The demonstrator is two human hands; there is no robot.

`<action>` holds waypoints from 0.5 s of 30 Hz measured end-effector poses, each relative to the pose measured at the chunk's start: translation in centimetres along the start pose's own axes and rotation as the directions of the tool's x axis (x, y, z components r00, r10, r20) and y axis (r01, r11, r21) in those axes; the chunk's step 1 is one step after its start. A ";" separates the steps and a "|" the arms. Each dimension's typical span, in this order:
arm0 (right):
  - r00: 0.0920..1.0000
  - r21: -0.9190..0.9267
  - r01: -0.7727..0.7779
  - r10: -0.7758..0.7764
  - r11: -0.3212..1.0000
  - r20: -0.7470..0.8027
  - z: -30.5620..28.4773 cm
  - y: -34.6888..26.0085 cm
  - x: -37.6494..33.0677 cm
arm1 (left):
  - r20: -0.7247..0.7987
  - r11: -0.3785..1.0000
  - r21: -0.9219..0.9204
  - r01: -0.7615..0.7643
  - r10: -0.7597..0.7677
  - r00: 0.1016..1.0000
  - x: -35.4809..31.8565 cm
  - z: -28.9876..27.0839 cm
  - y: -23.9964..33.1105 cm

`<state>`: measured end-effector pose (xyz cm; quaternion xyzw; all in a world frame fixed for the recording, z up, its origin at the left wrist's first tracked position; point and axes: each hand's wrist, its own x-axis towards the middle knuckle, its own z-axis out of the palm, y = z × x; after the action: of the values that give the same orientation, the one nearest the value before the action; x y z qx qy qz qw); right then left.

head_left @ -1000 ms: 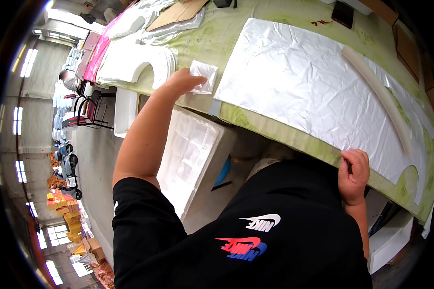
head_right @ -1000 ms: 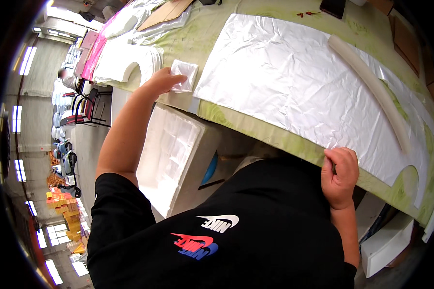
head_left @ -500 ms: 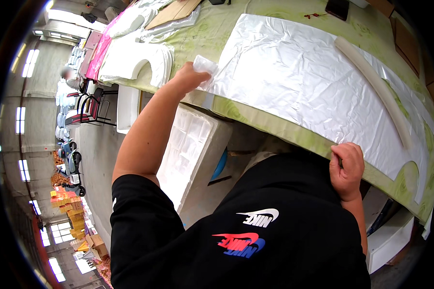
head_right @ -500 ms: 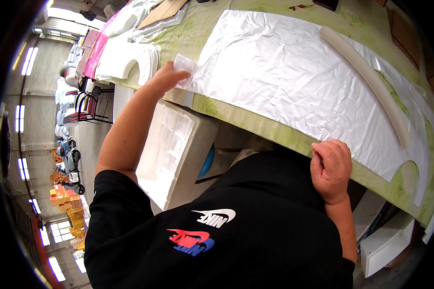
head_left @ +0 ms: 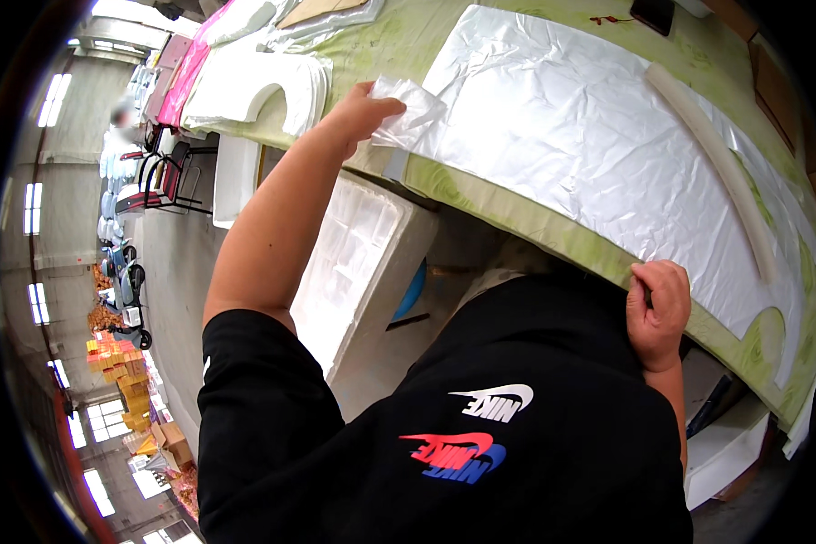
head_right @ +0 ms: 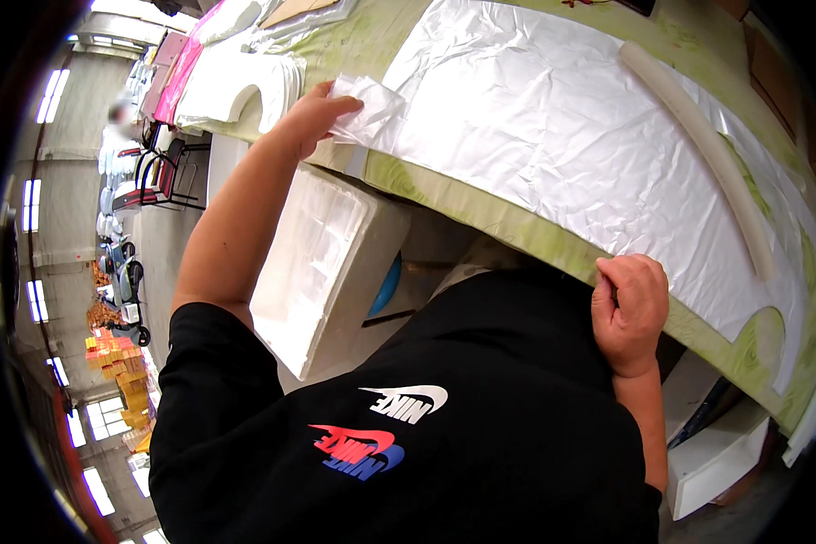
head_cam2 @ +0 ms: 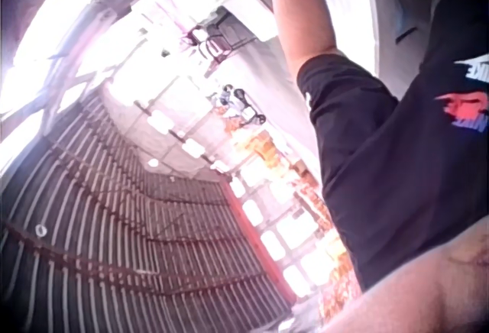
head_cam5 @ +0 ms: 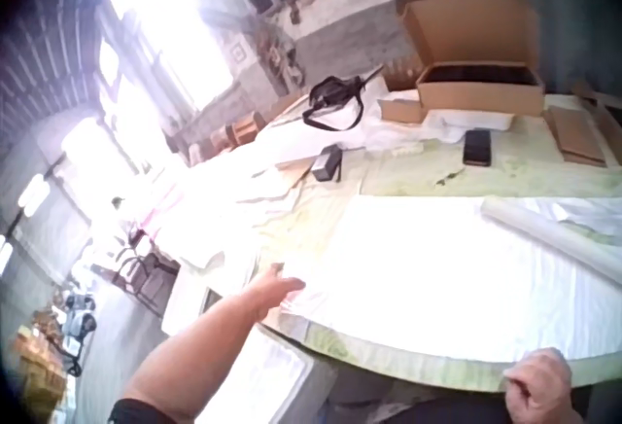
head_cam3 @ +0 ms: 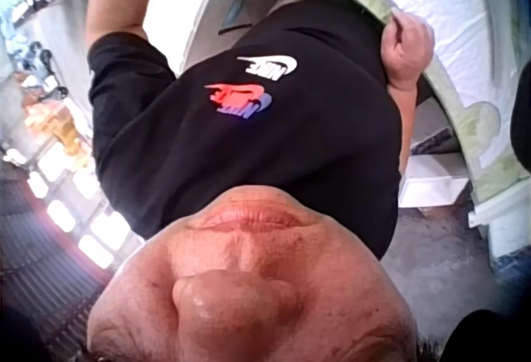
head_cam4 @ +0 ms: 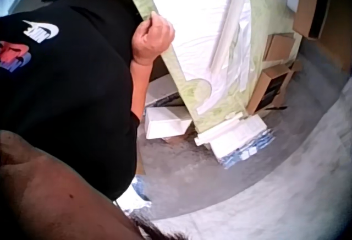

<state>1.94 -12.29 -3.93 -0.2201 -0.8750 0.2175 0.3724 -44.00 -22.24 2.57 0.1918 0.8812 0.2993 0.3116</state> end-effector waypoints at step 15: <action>0.980 0.246 -0.195 0.198 0.950 0.011 1.3 -0.3 2.6 | -0.262 0.490 -0.623 -0.610 0.603 0.753 -4.9 0.7 -2.1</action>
<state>-0.71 -11.37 -3.17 -0.2597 -0.8125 0.3585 0.3793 -40.27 -26.07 2.84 0.3608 0.5859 0.6883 0.2295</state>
